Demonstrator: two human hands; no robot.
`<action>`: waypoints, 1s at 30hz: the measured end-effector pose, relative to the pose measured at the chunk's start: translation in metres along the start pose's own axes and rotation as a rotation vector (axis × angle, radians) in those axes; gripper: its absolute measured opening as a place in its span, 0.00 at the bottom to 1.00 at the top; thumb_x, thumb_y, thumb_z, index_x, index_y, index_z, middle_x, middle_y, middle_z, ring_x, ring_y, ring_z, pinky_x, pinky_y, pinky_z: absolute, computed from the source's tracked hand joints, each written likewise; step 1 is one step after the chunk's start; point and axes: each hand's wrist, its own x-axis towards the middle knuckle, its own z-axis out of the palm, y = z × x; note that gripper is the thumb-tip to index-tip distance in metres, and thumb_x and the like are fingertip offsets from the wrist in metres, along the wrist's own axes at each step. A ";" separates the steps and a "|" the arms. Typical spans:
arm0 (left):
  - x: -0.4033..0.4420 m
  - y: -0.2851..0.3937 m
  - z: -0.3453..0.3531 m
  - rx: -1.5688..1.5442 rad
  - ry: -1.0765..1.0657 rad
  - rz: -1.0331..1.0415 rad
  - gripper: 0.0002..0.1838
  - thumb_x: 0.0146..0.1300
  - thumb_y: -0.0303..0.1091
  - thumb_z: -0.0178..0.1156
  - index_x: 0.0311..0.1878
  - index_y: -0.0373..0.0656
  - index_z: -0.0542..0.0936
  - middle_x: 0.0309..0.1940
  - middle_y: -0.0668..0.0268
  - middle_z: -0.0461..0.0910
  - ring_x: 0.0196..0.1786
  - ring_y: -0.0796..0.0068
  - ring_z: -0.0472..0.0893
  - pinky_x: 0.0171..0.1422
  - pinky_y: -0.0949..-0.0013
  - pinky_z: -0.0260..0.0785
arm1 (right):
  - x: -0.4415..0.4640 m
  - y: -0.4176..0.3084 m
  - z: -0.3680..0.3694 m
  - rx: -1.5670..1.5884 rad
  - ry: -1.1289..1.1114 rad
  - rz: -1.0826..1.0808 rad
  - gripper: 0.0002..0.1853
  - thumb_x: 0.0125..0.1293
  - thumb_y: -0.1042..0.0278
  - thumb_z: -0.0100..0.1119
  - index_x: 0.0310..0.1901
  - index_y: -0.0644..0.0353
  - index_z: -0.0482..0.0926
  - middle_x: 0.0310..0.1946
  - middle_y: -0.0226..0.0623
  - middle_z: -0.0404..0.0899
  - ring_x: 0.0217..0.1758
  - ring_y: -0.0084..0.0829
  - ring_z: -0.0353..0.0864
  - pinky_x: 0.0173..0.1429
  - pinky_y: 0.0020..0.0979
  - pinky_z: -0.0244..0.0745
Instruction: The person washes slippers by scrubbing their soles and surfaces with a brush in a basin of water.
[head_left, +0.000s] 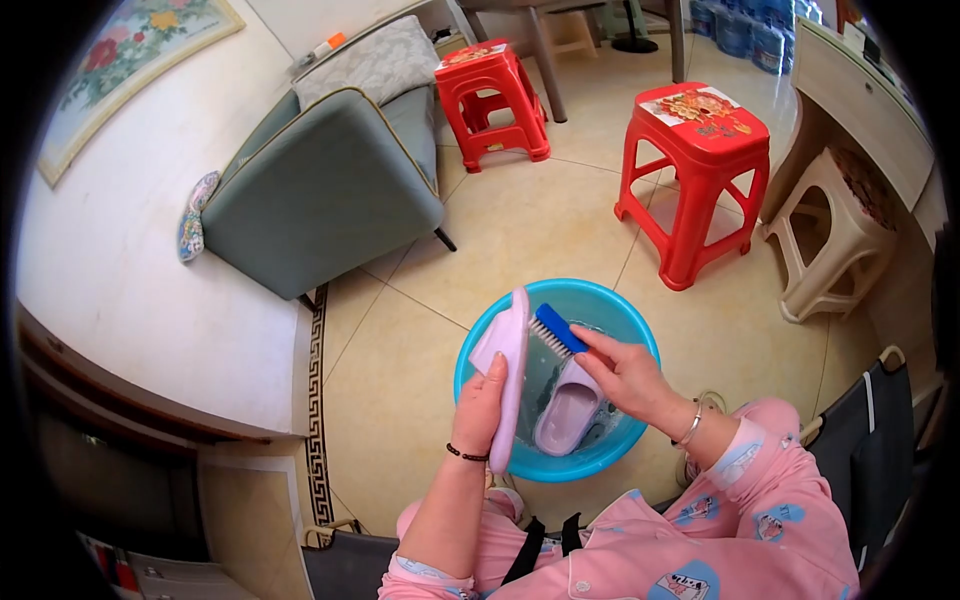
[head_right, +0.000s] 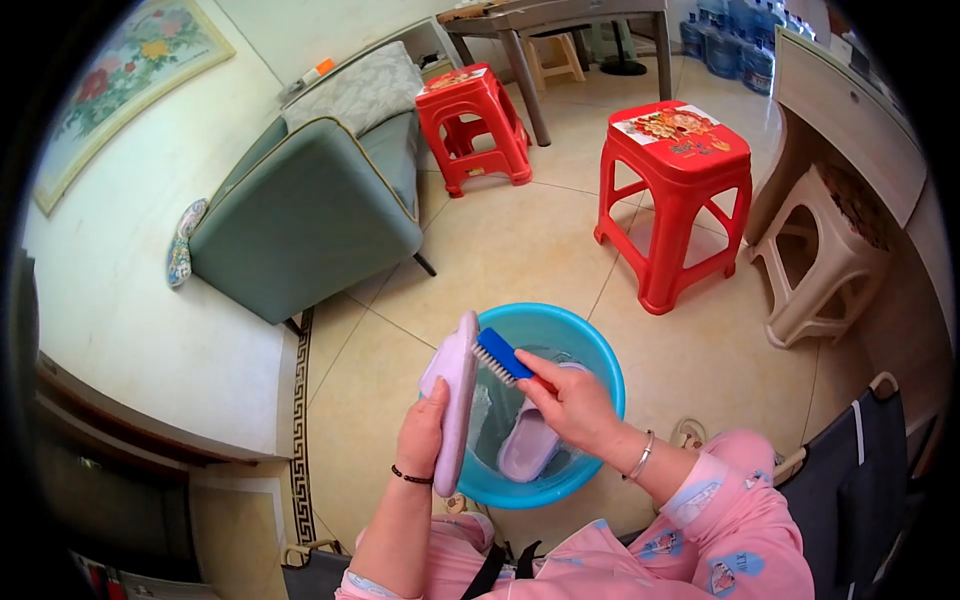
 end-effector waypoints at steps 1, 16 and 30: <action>-0.001 -0.002 0.004 0.119 0.038 0.114 0.26 0.74 0.52 0.52 0.51 0.34 0.81 0.37 0.67 0.82 0.38 0.77 0.78 0.45 0.73 0.71 | 0.001 -0.001 0.000 -0.001 -0.002 -0.002 0.21 0.67 0.62 0.61 0.61 0.53 0.77 0.30 0.46 0.82 0.30 0.43 0.81 0.35 0.37 0.75; 0.000 -0.011 0.010 0.164 0.039 0.083 0.23 0.72 0.50 0.56 0.48 0.36 0.81 0.36 0.66 0.82 0.37 0.80 0.78 0.42 0.74 0.69 | -0.002 -0.001 -0.003 -0.319 0.086 -0.183 0.20 0.68 0.56 0.59 0.60 0.46 0.78 0.23 0.40 0.77 0.27 0.42 0.79 0.33 0.41 0.74; -0.008 -0.009 0.014 0.030 -0.069 0.102 0.19 0.67 0.48 0.64 0.45 0.39 0.84 0.33 0.73 0.81 0.33 0.85 0.75 0.37 0.78 0.67 | 0.011 0.005 -0.008 -0.148 0.145 0.025 0.20 0.68 0.59 0.59 0.61 0.51 0.78 0.29 0.42 0.82 0.27 0.46 0.80 0.33 0.40 0.73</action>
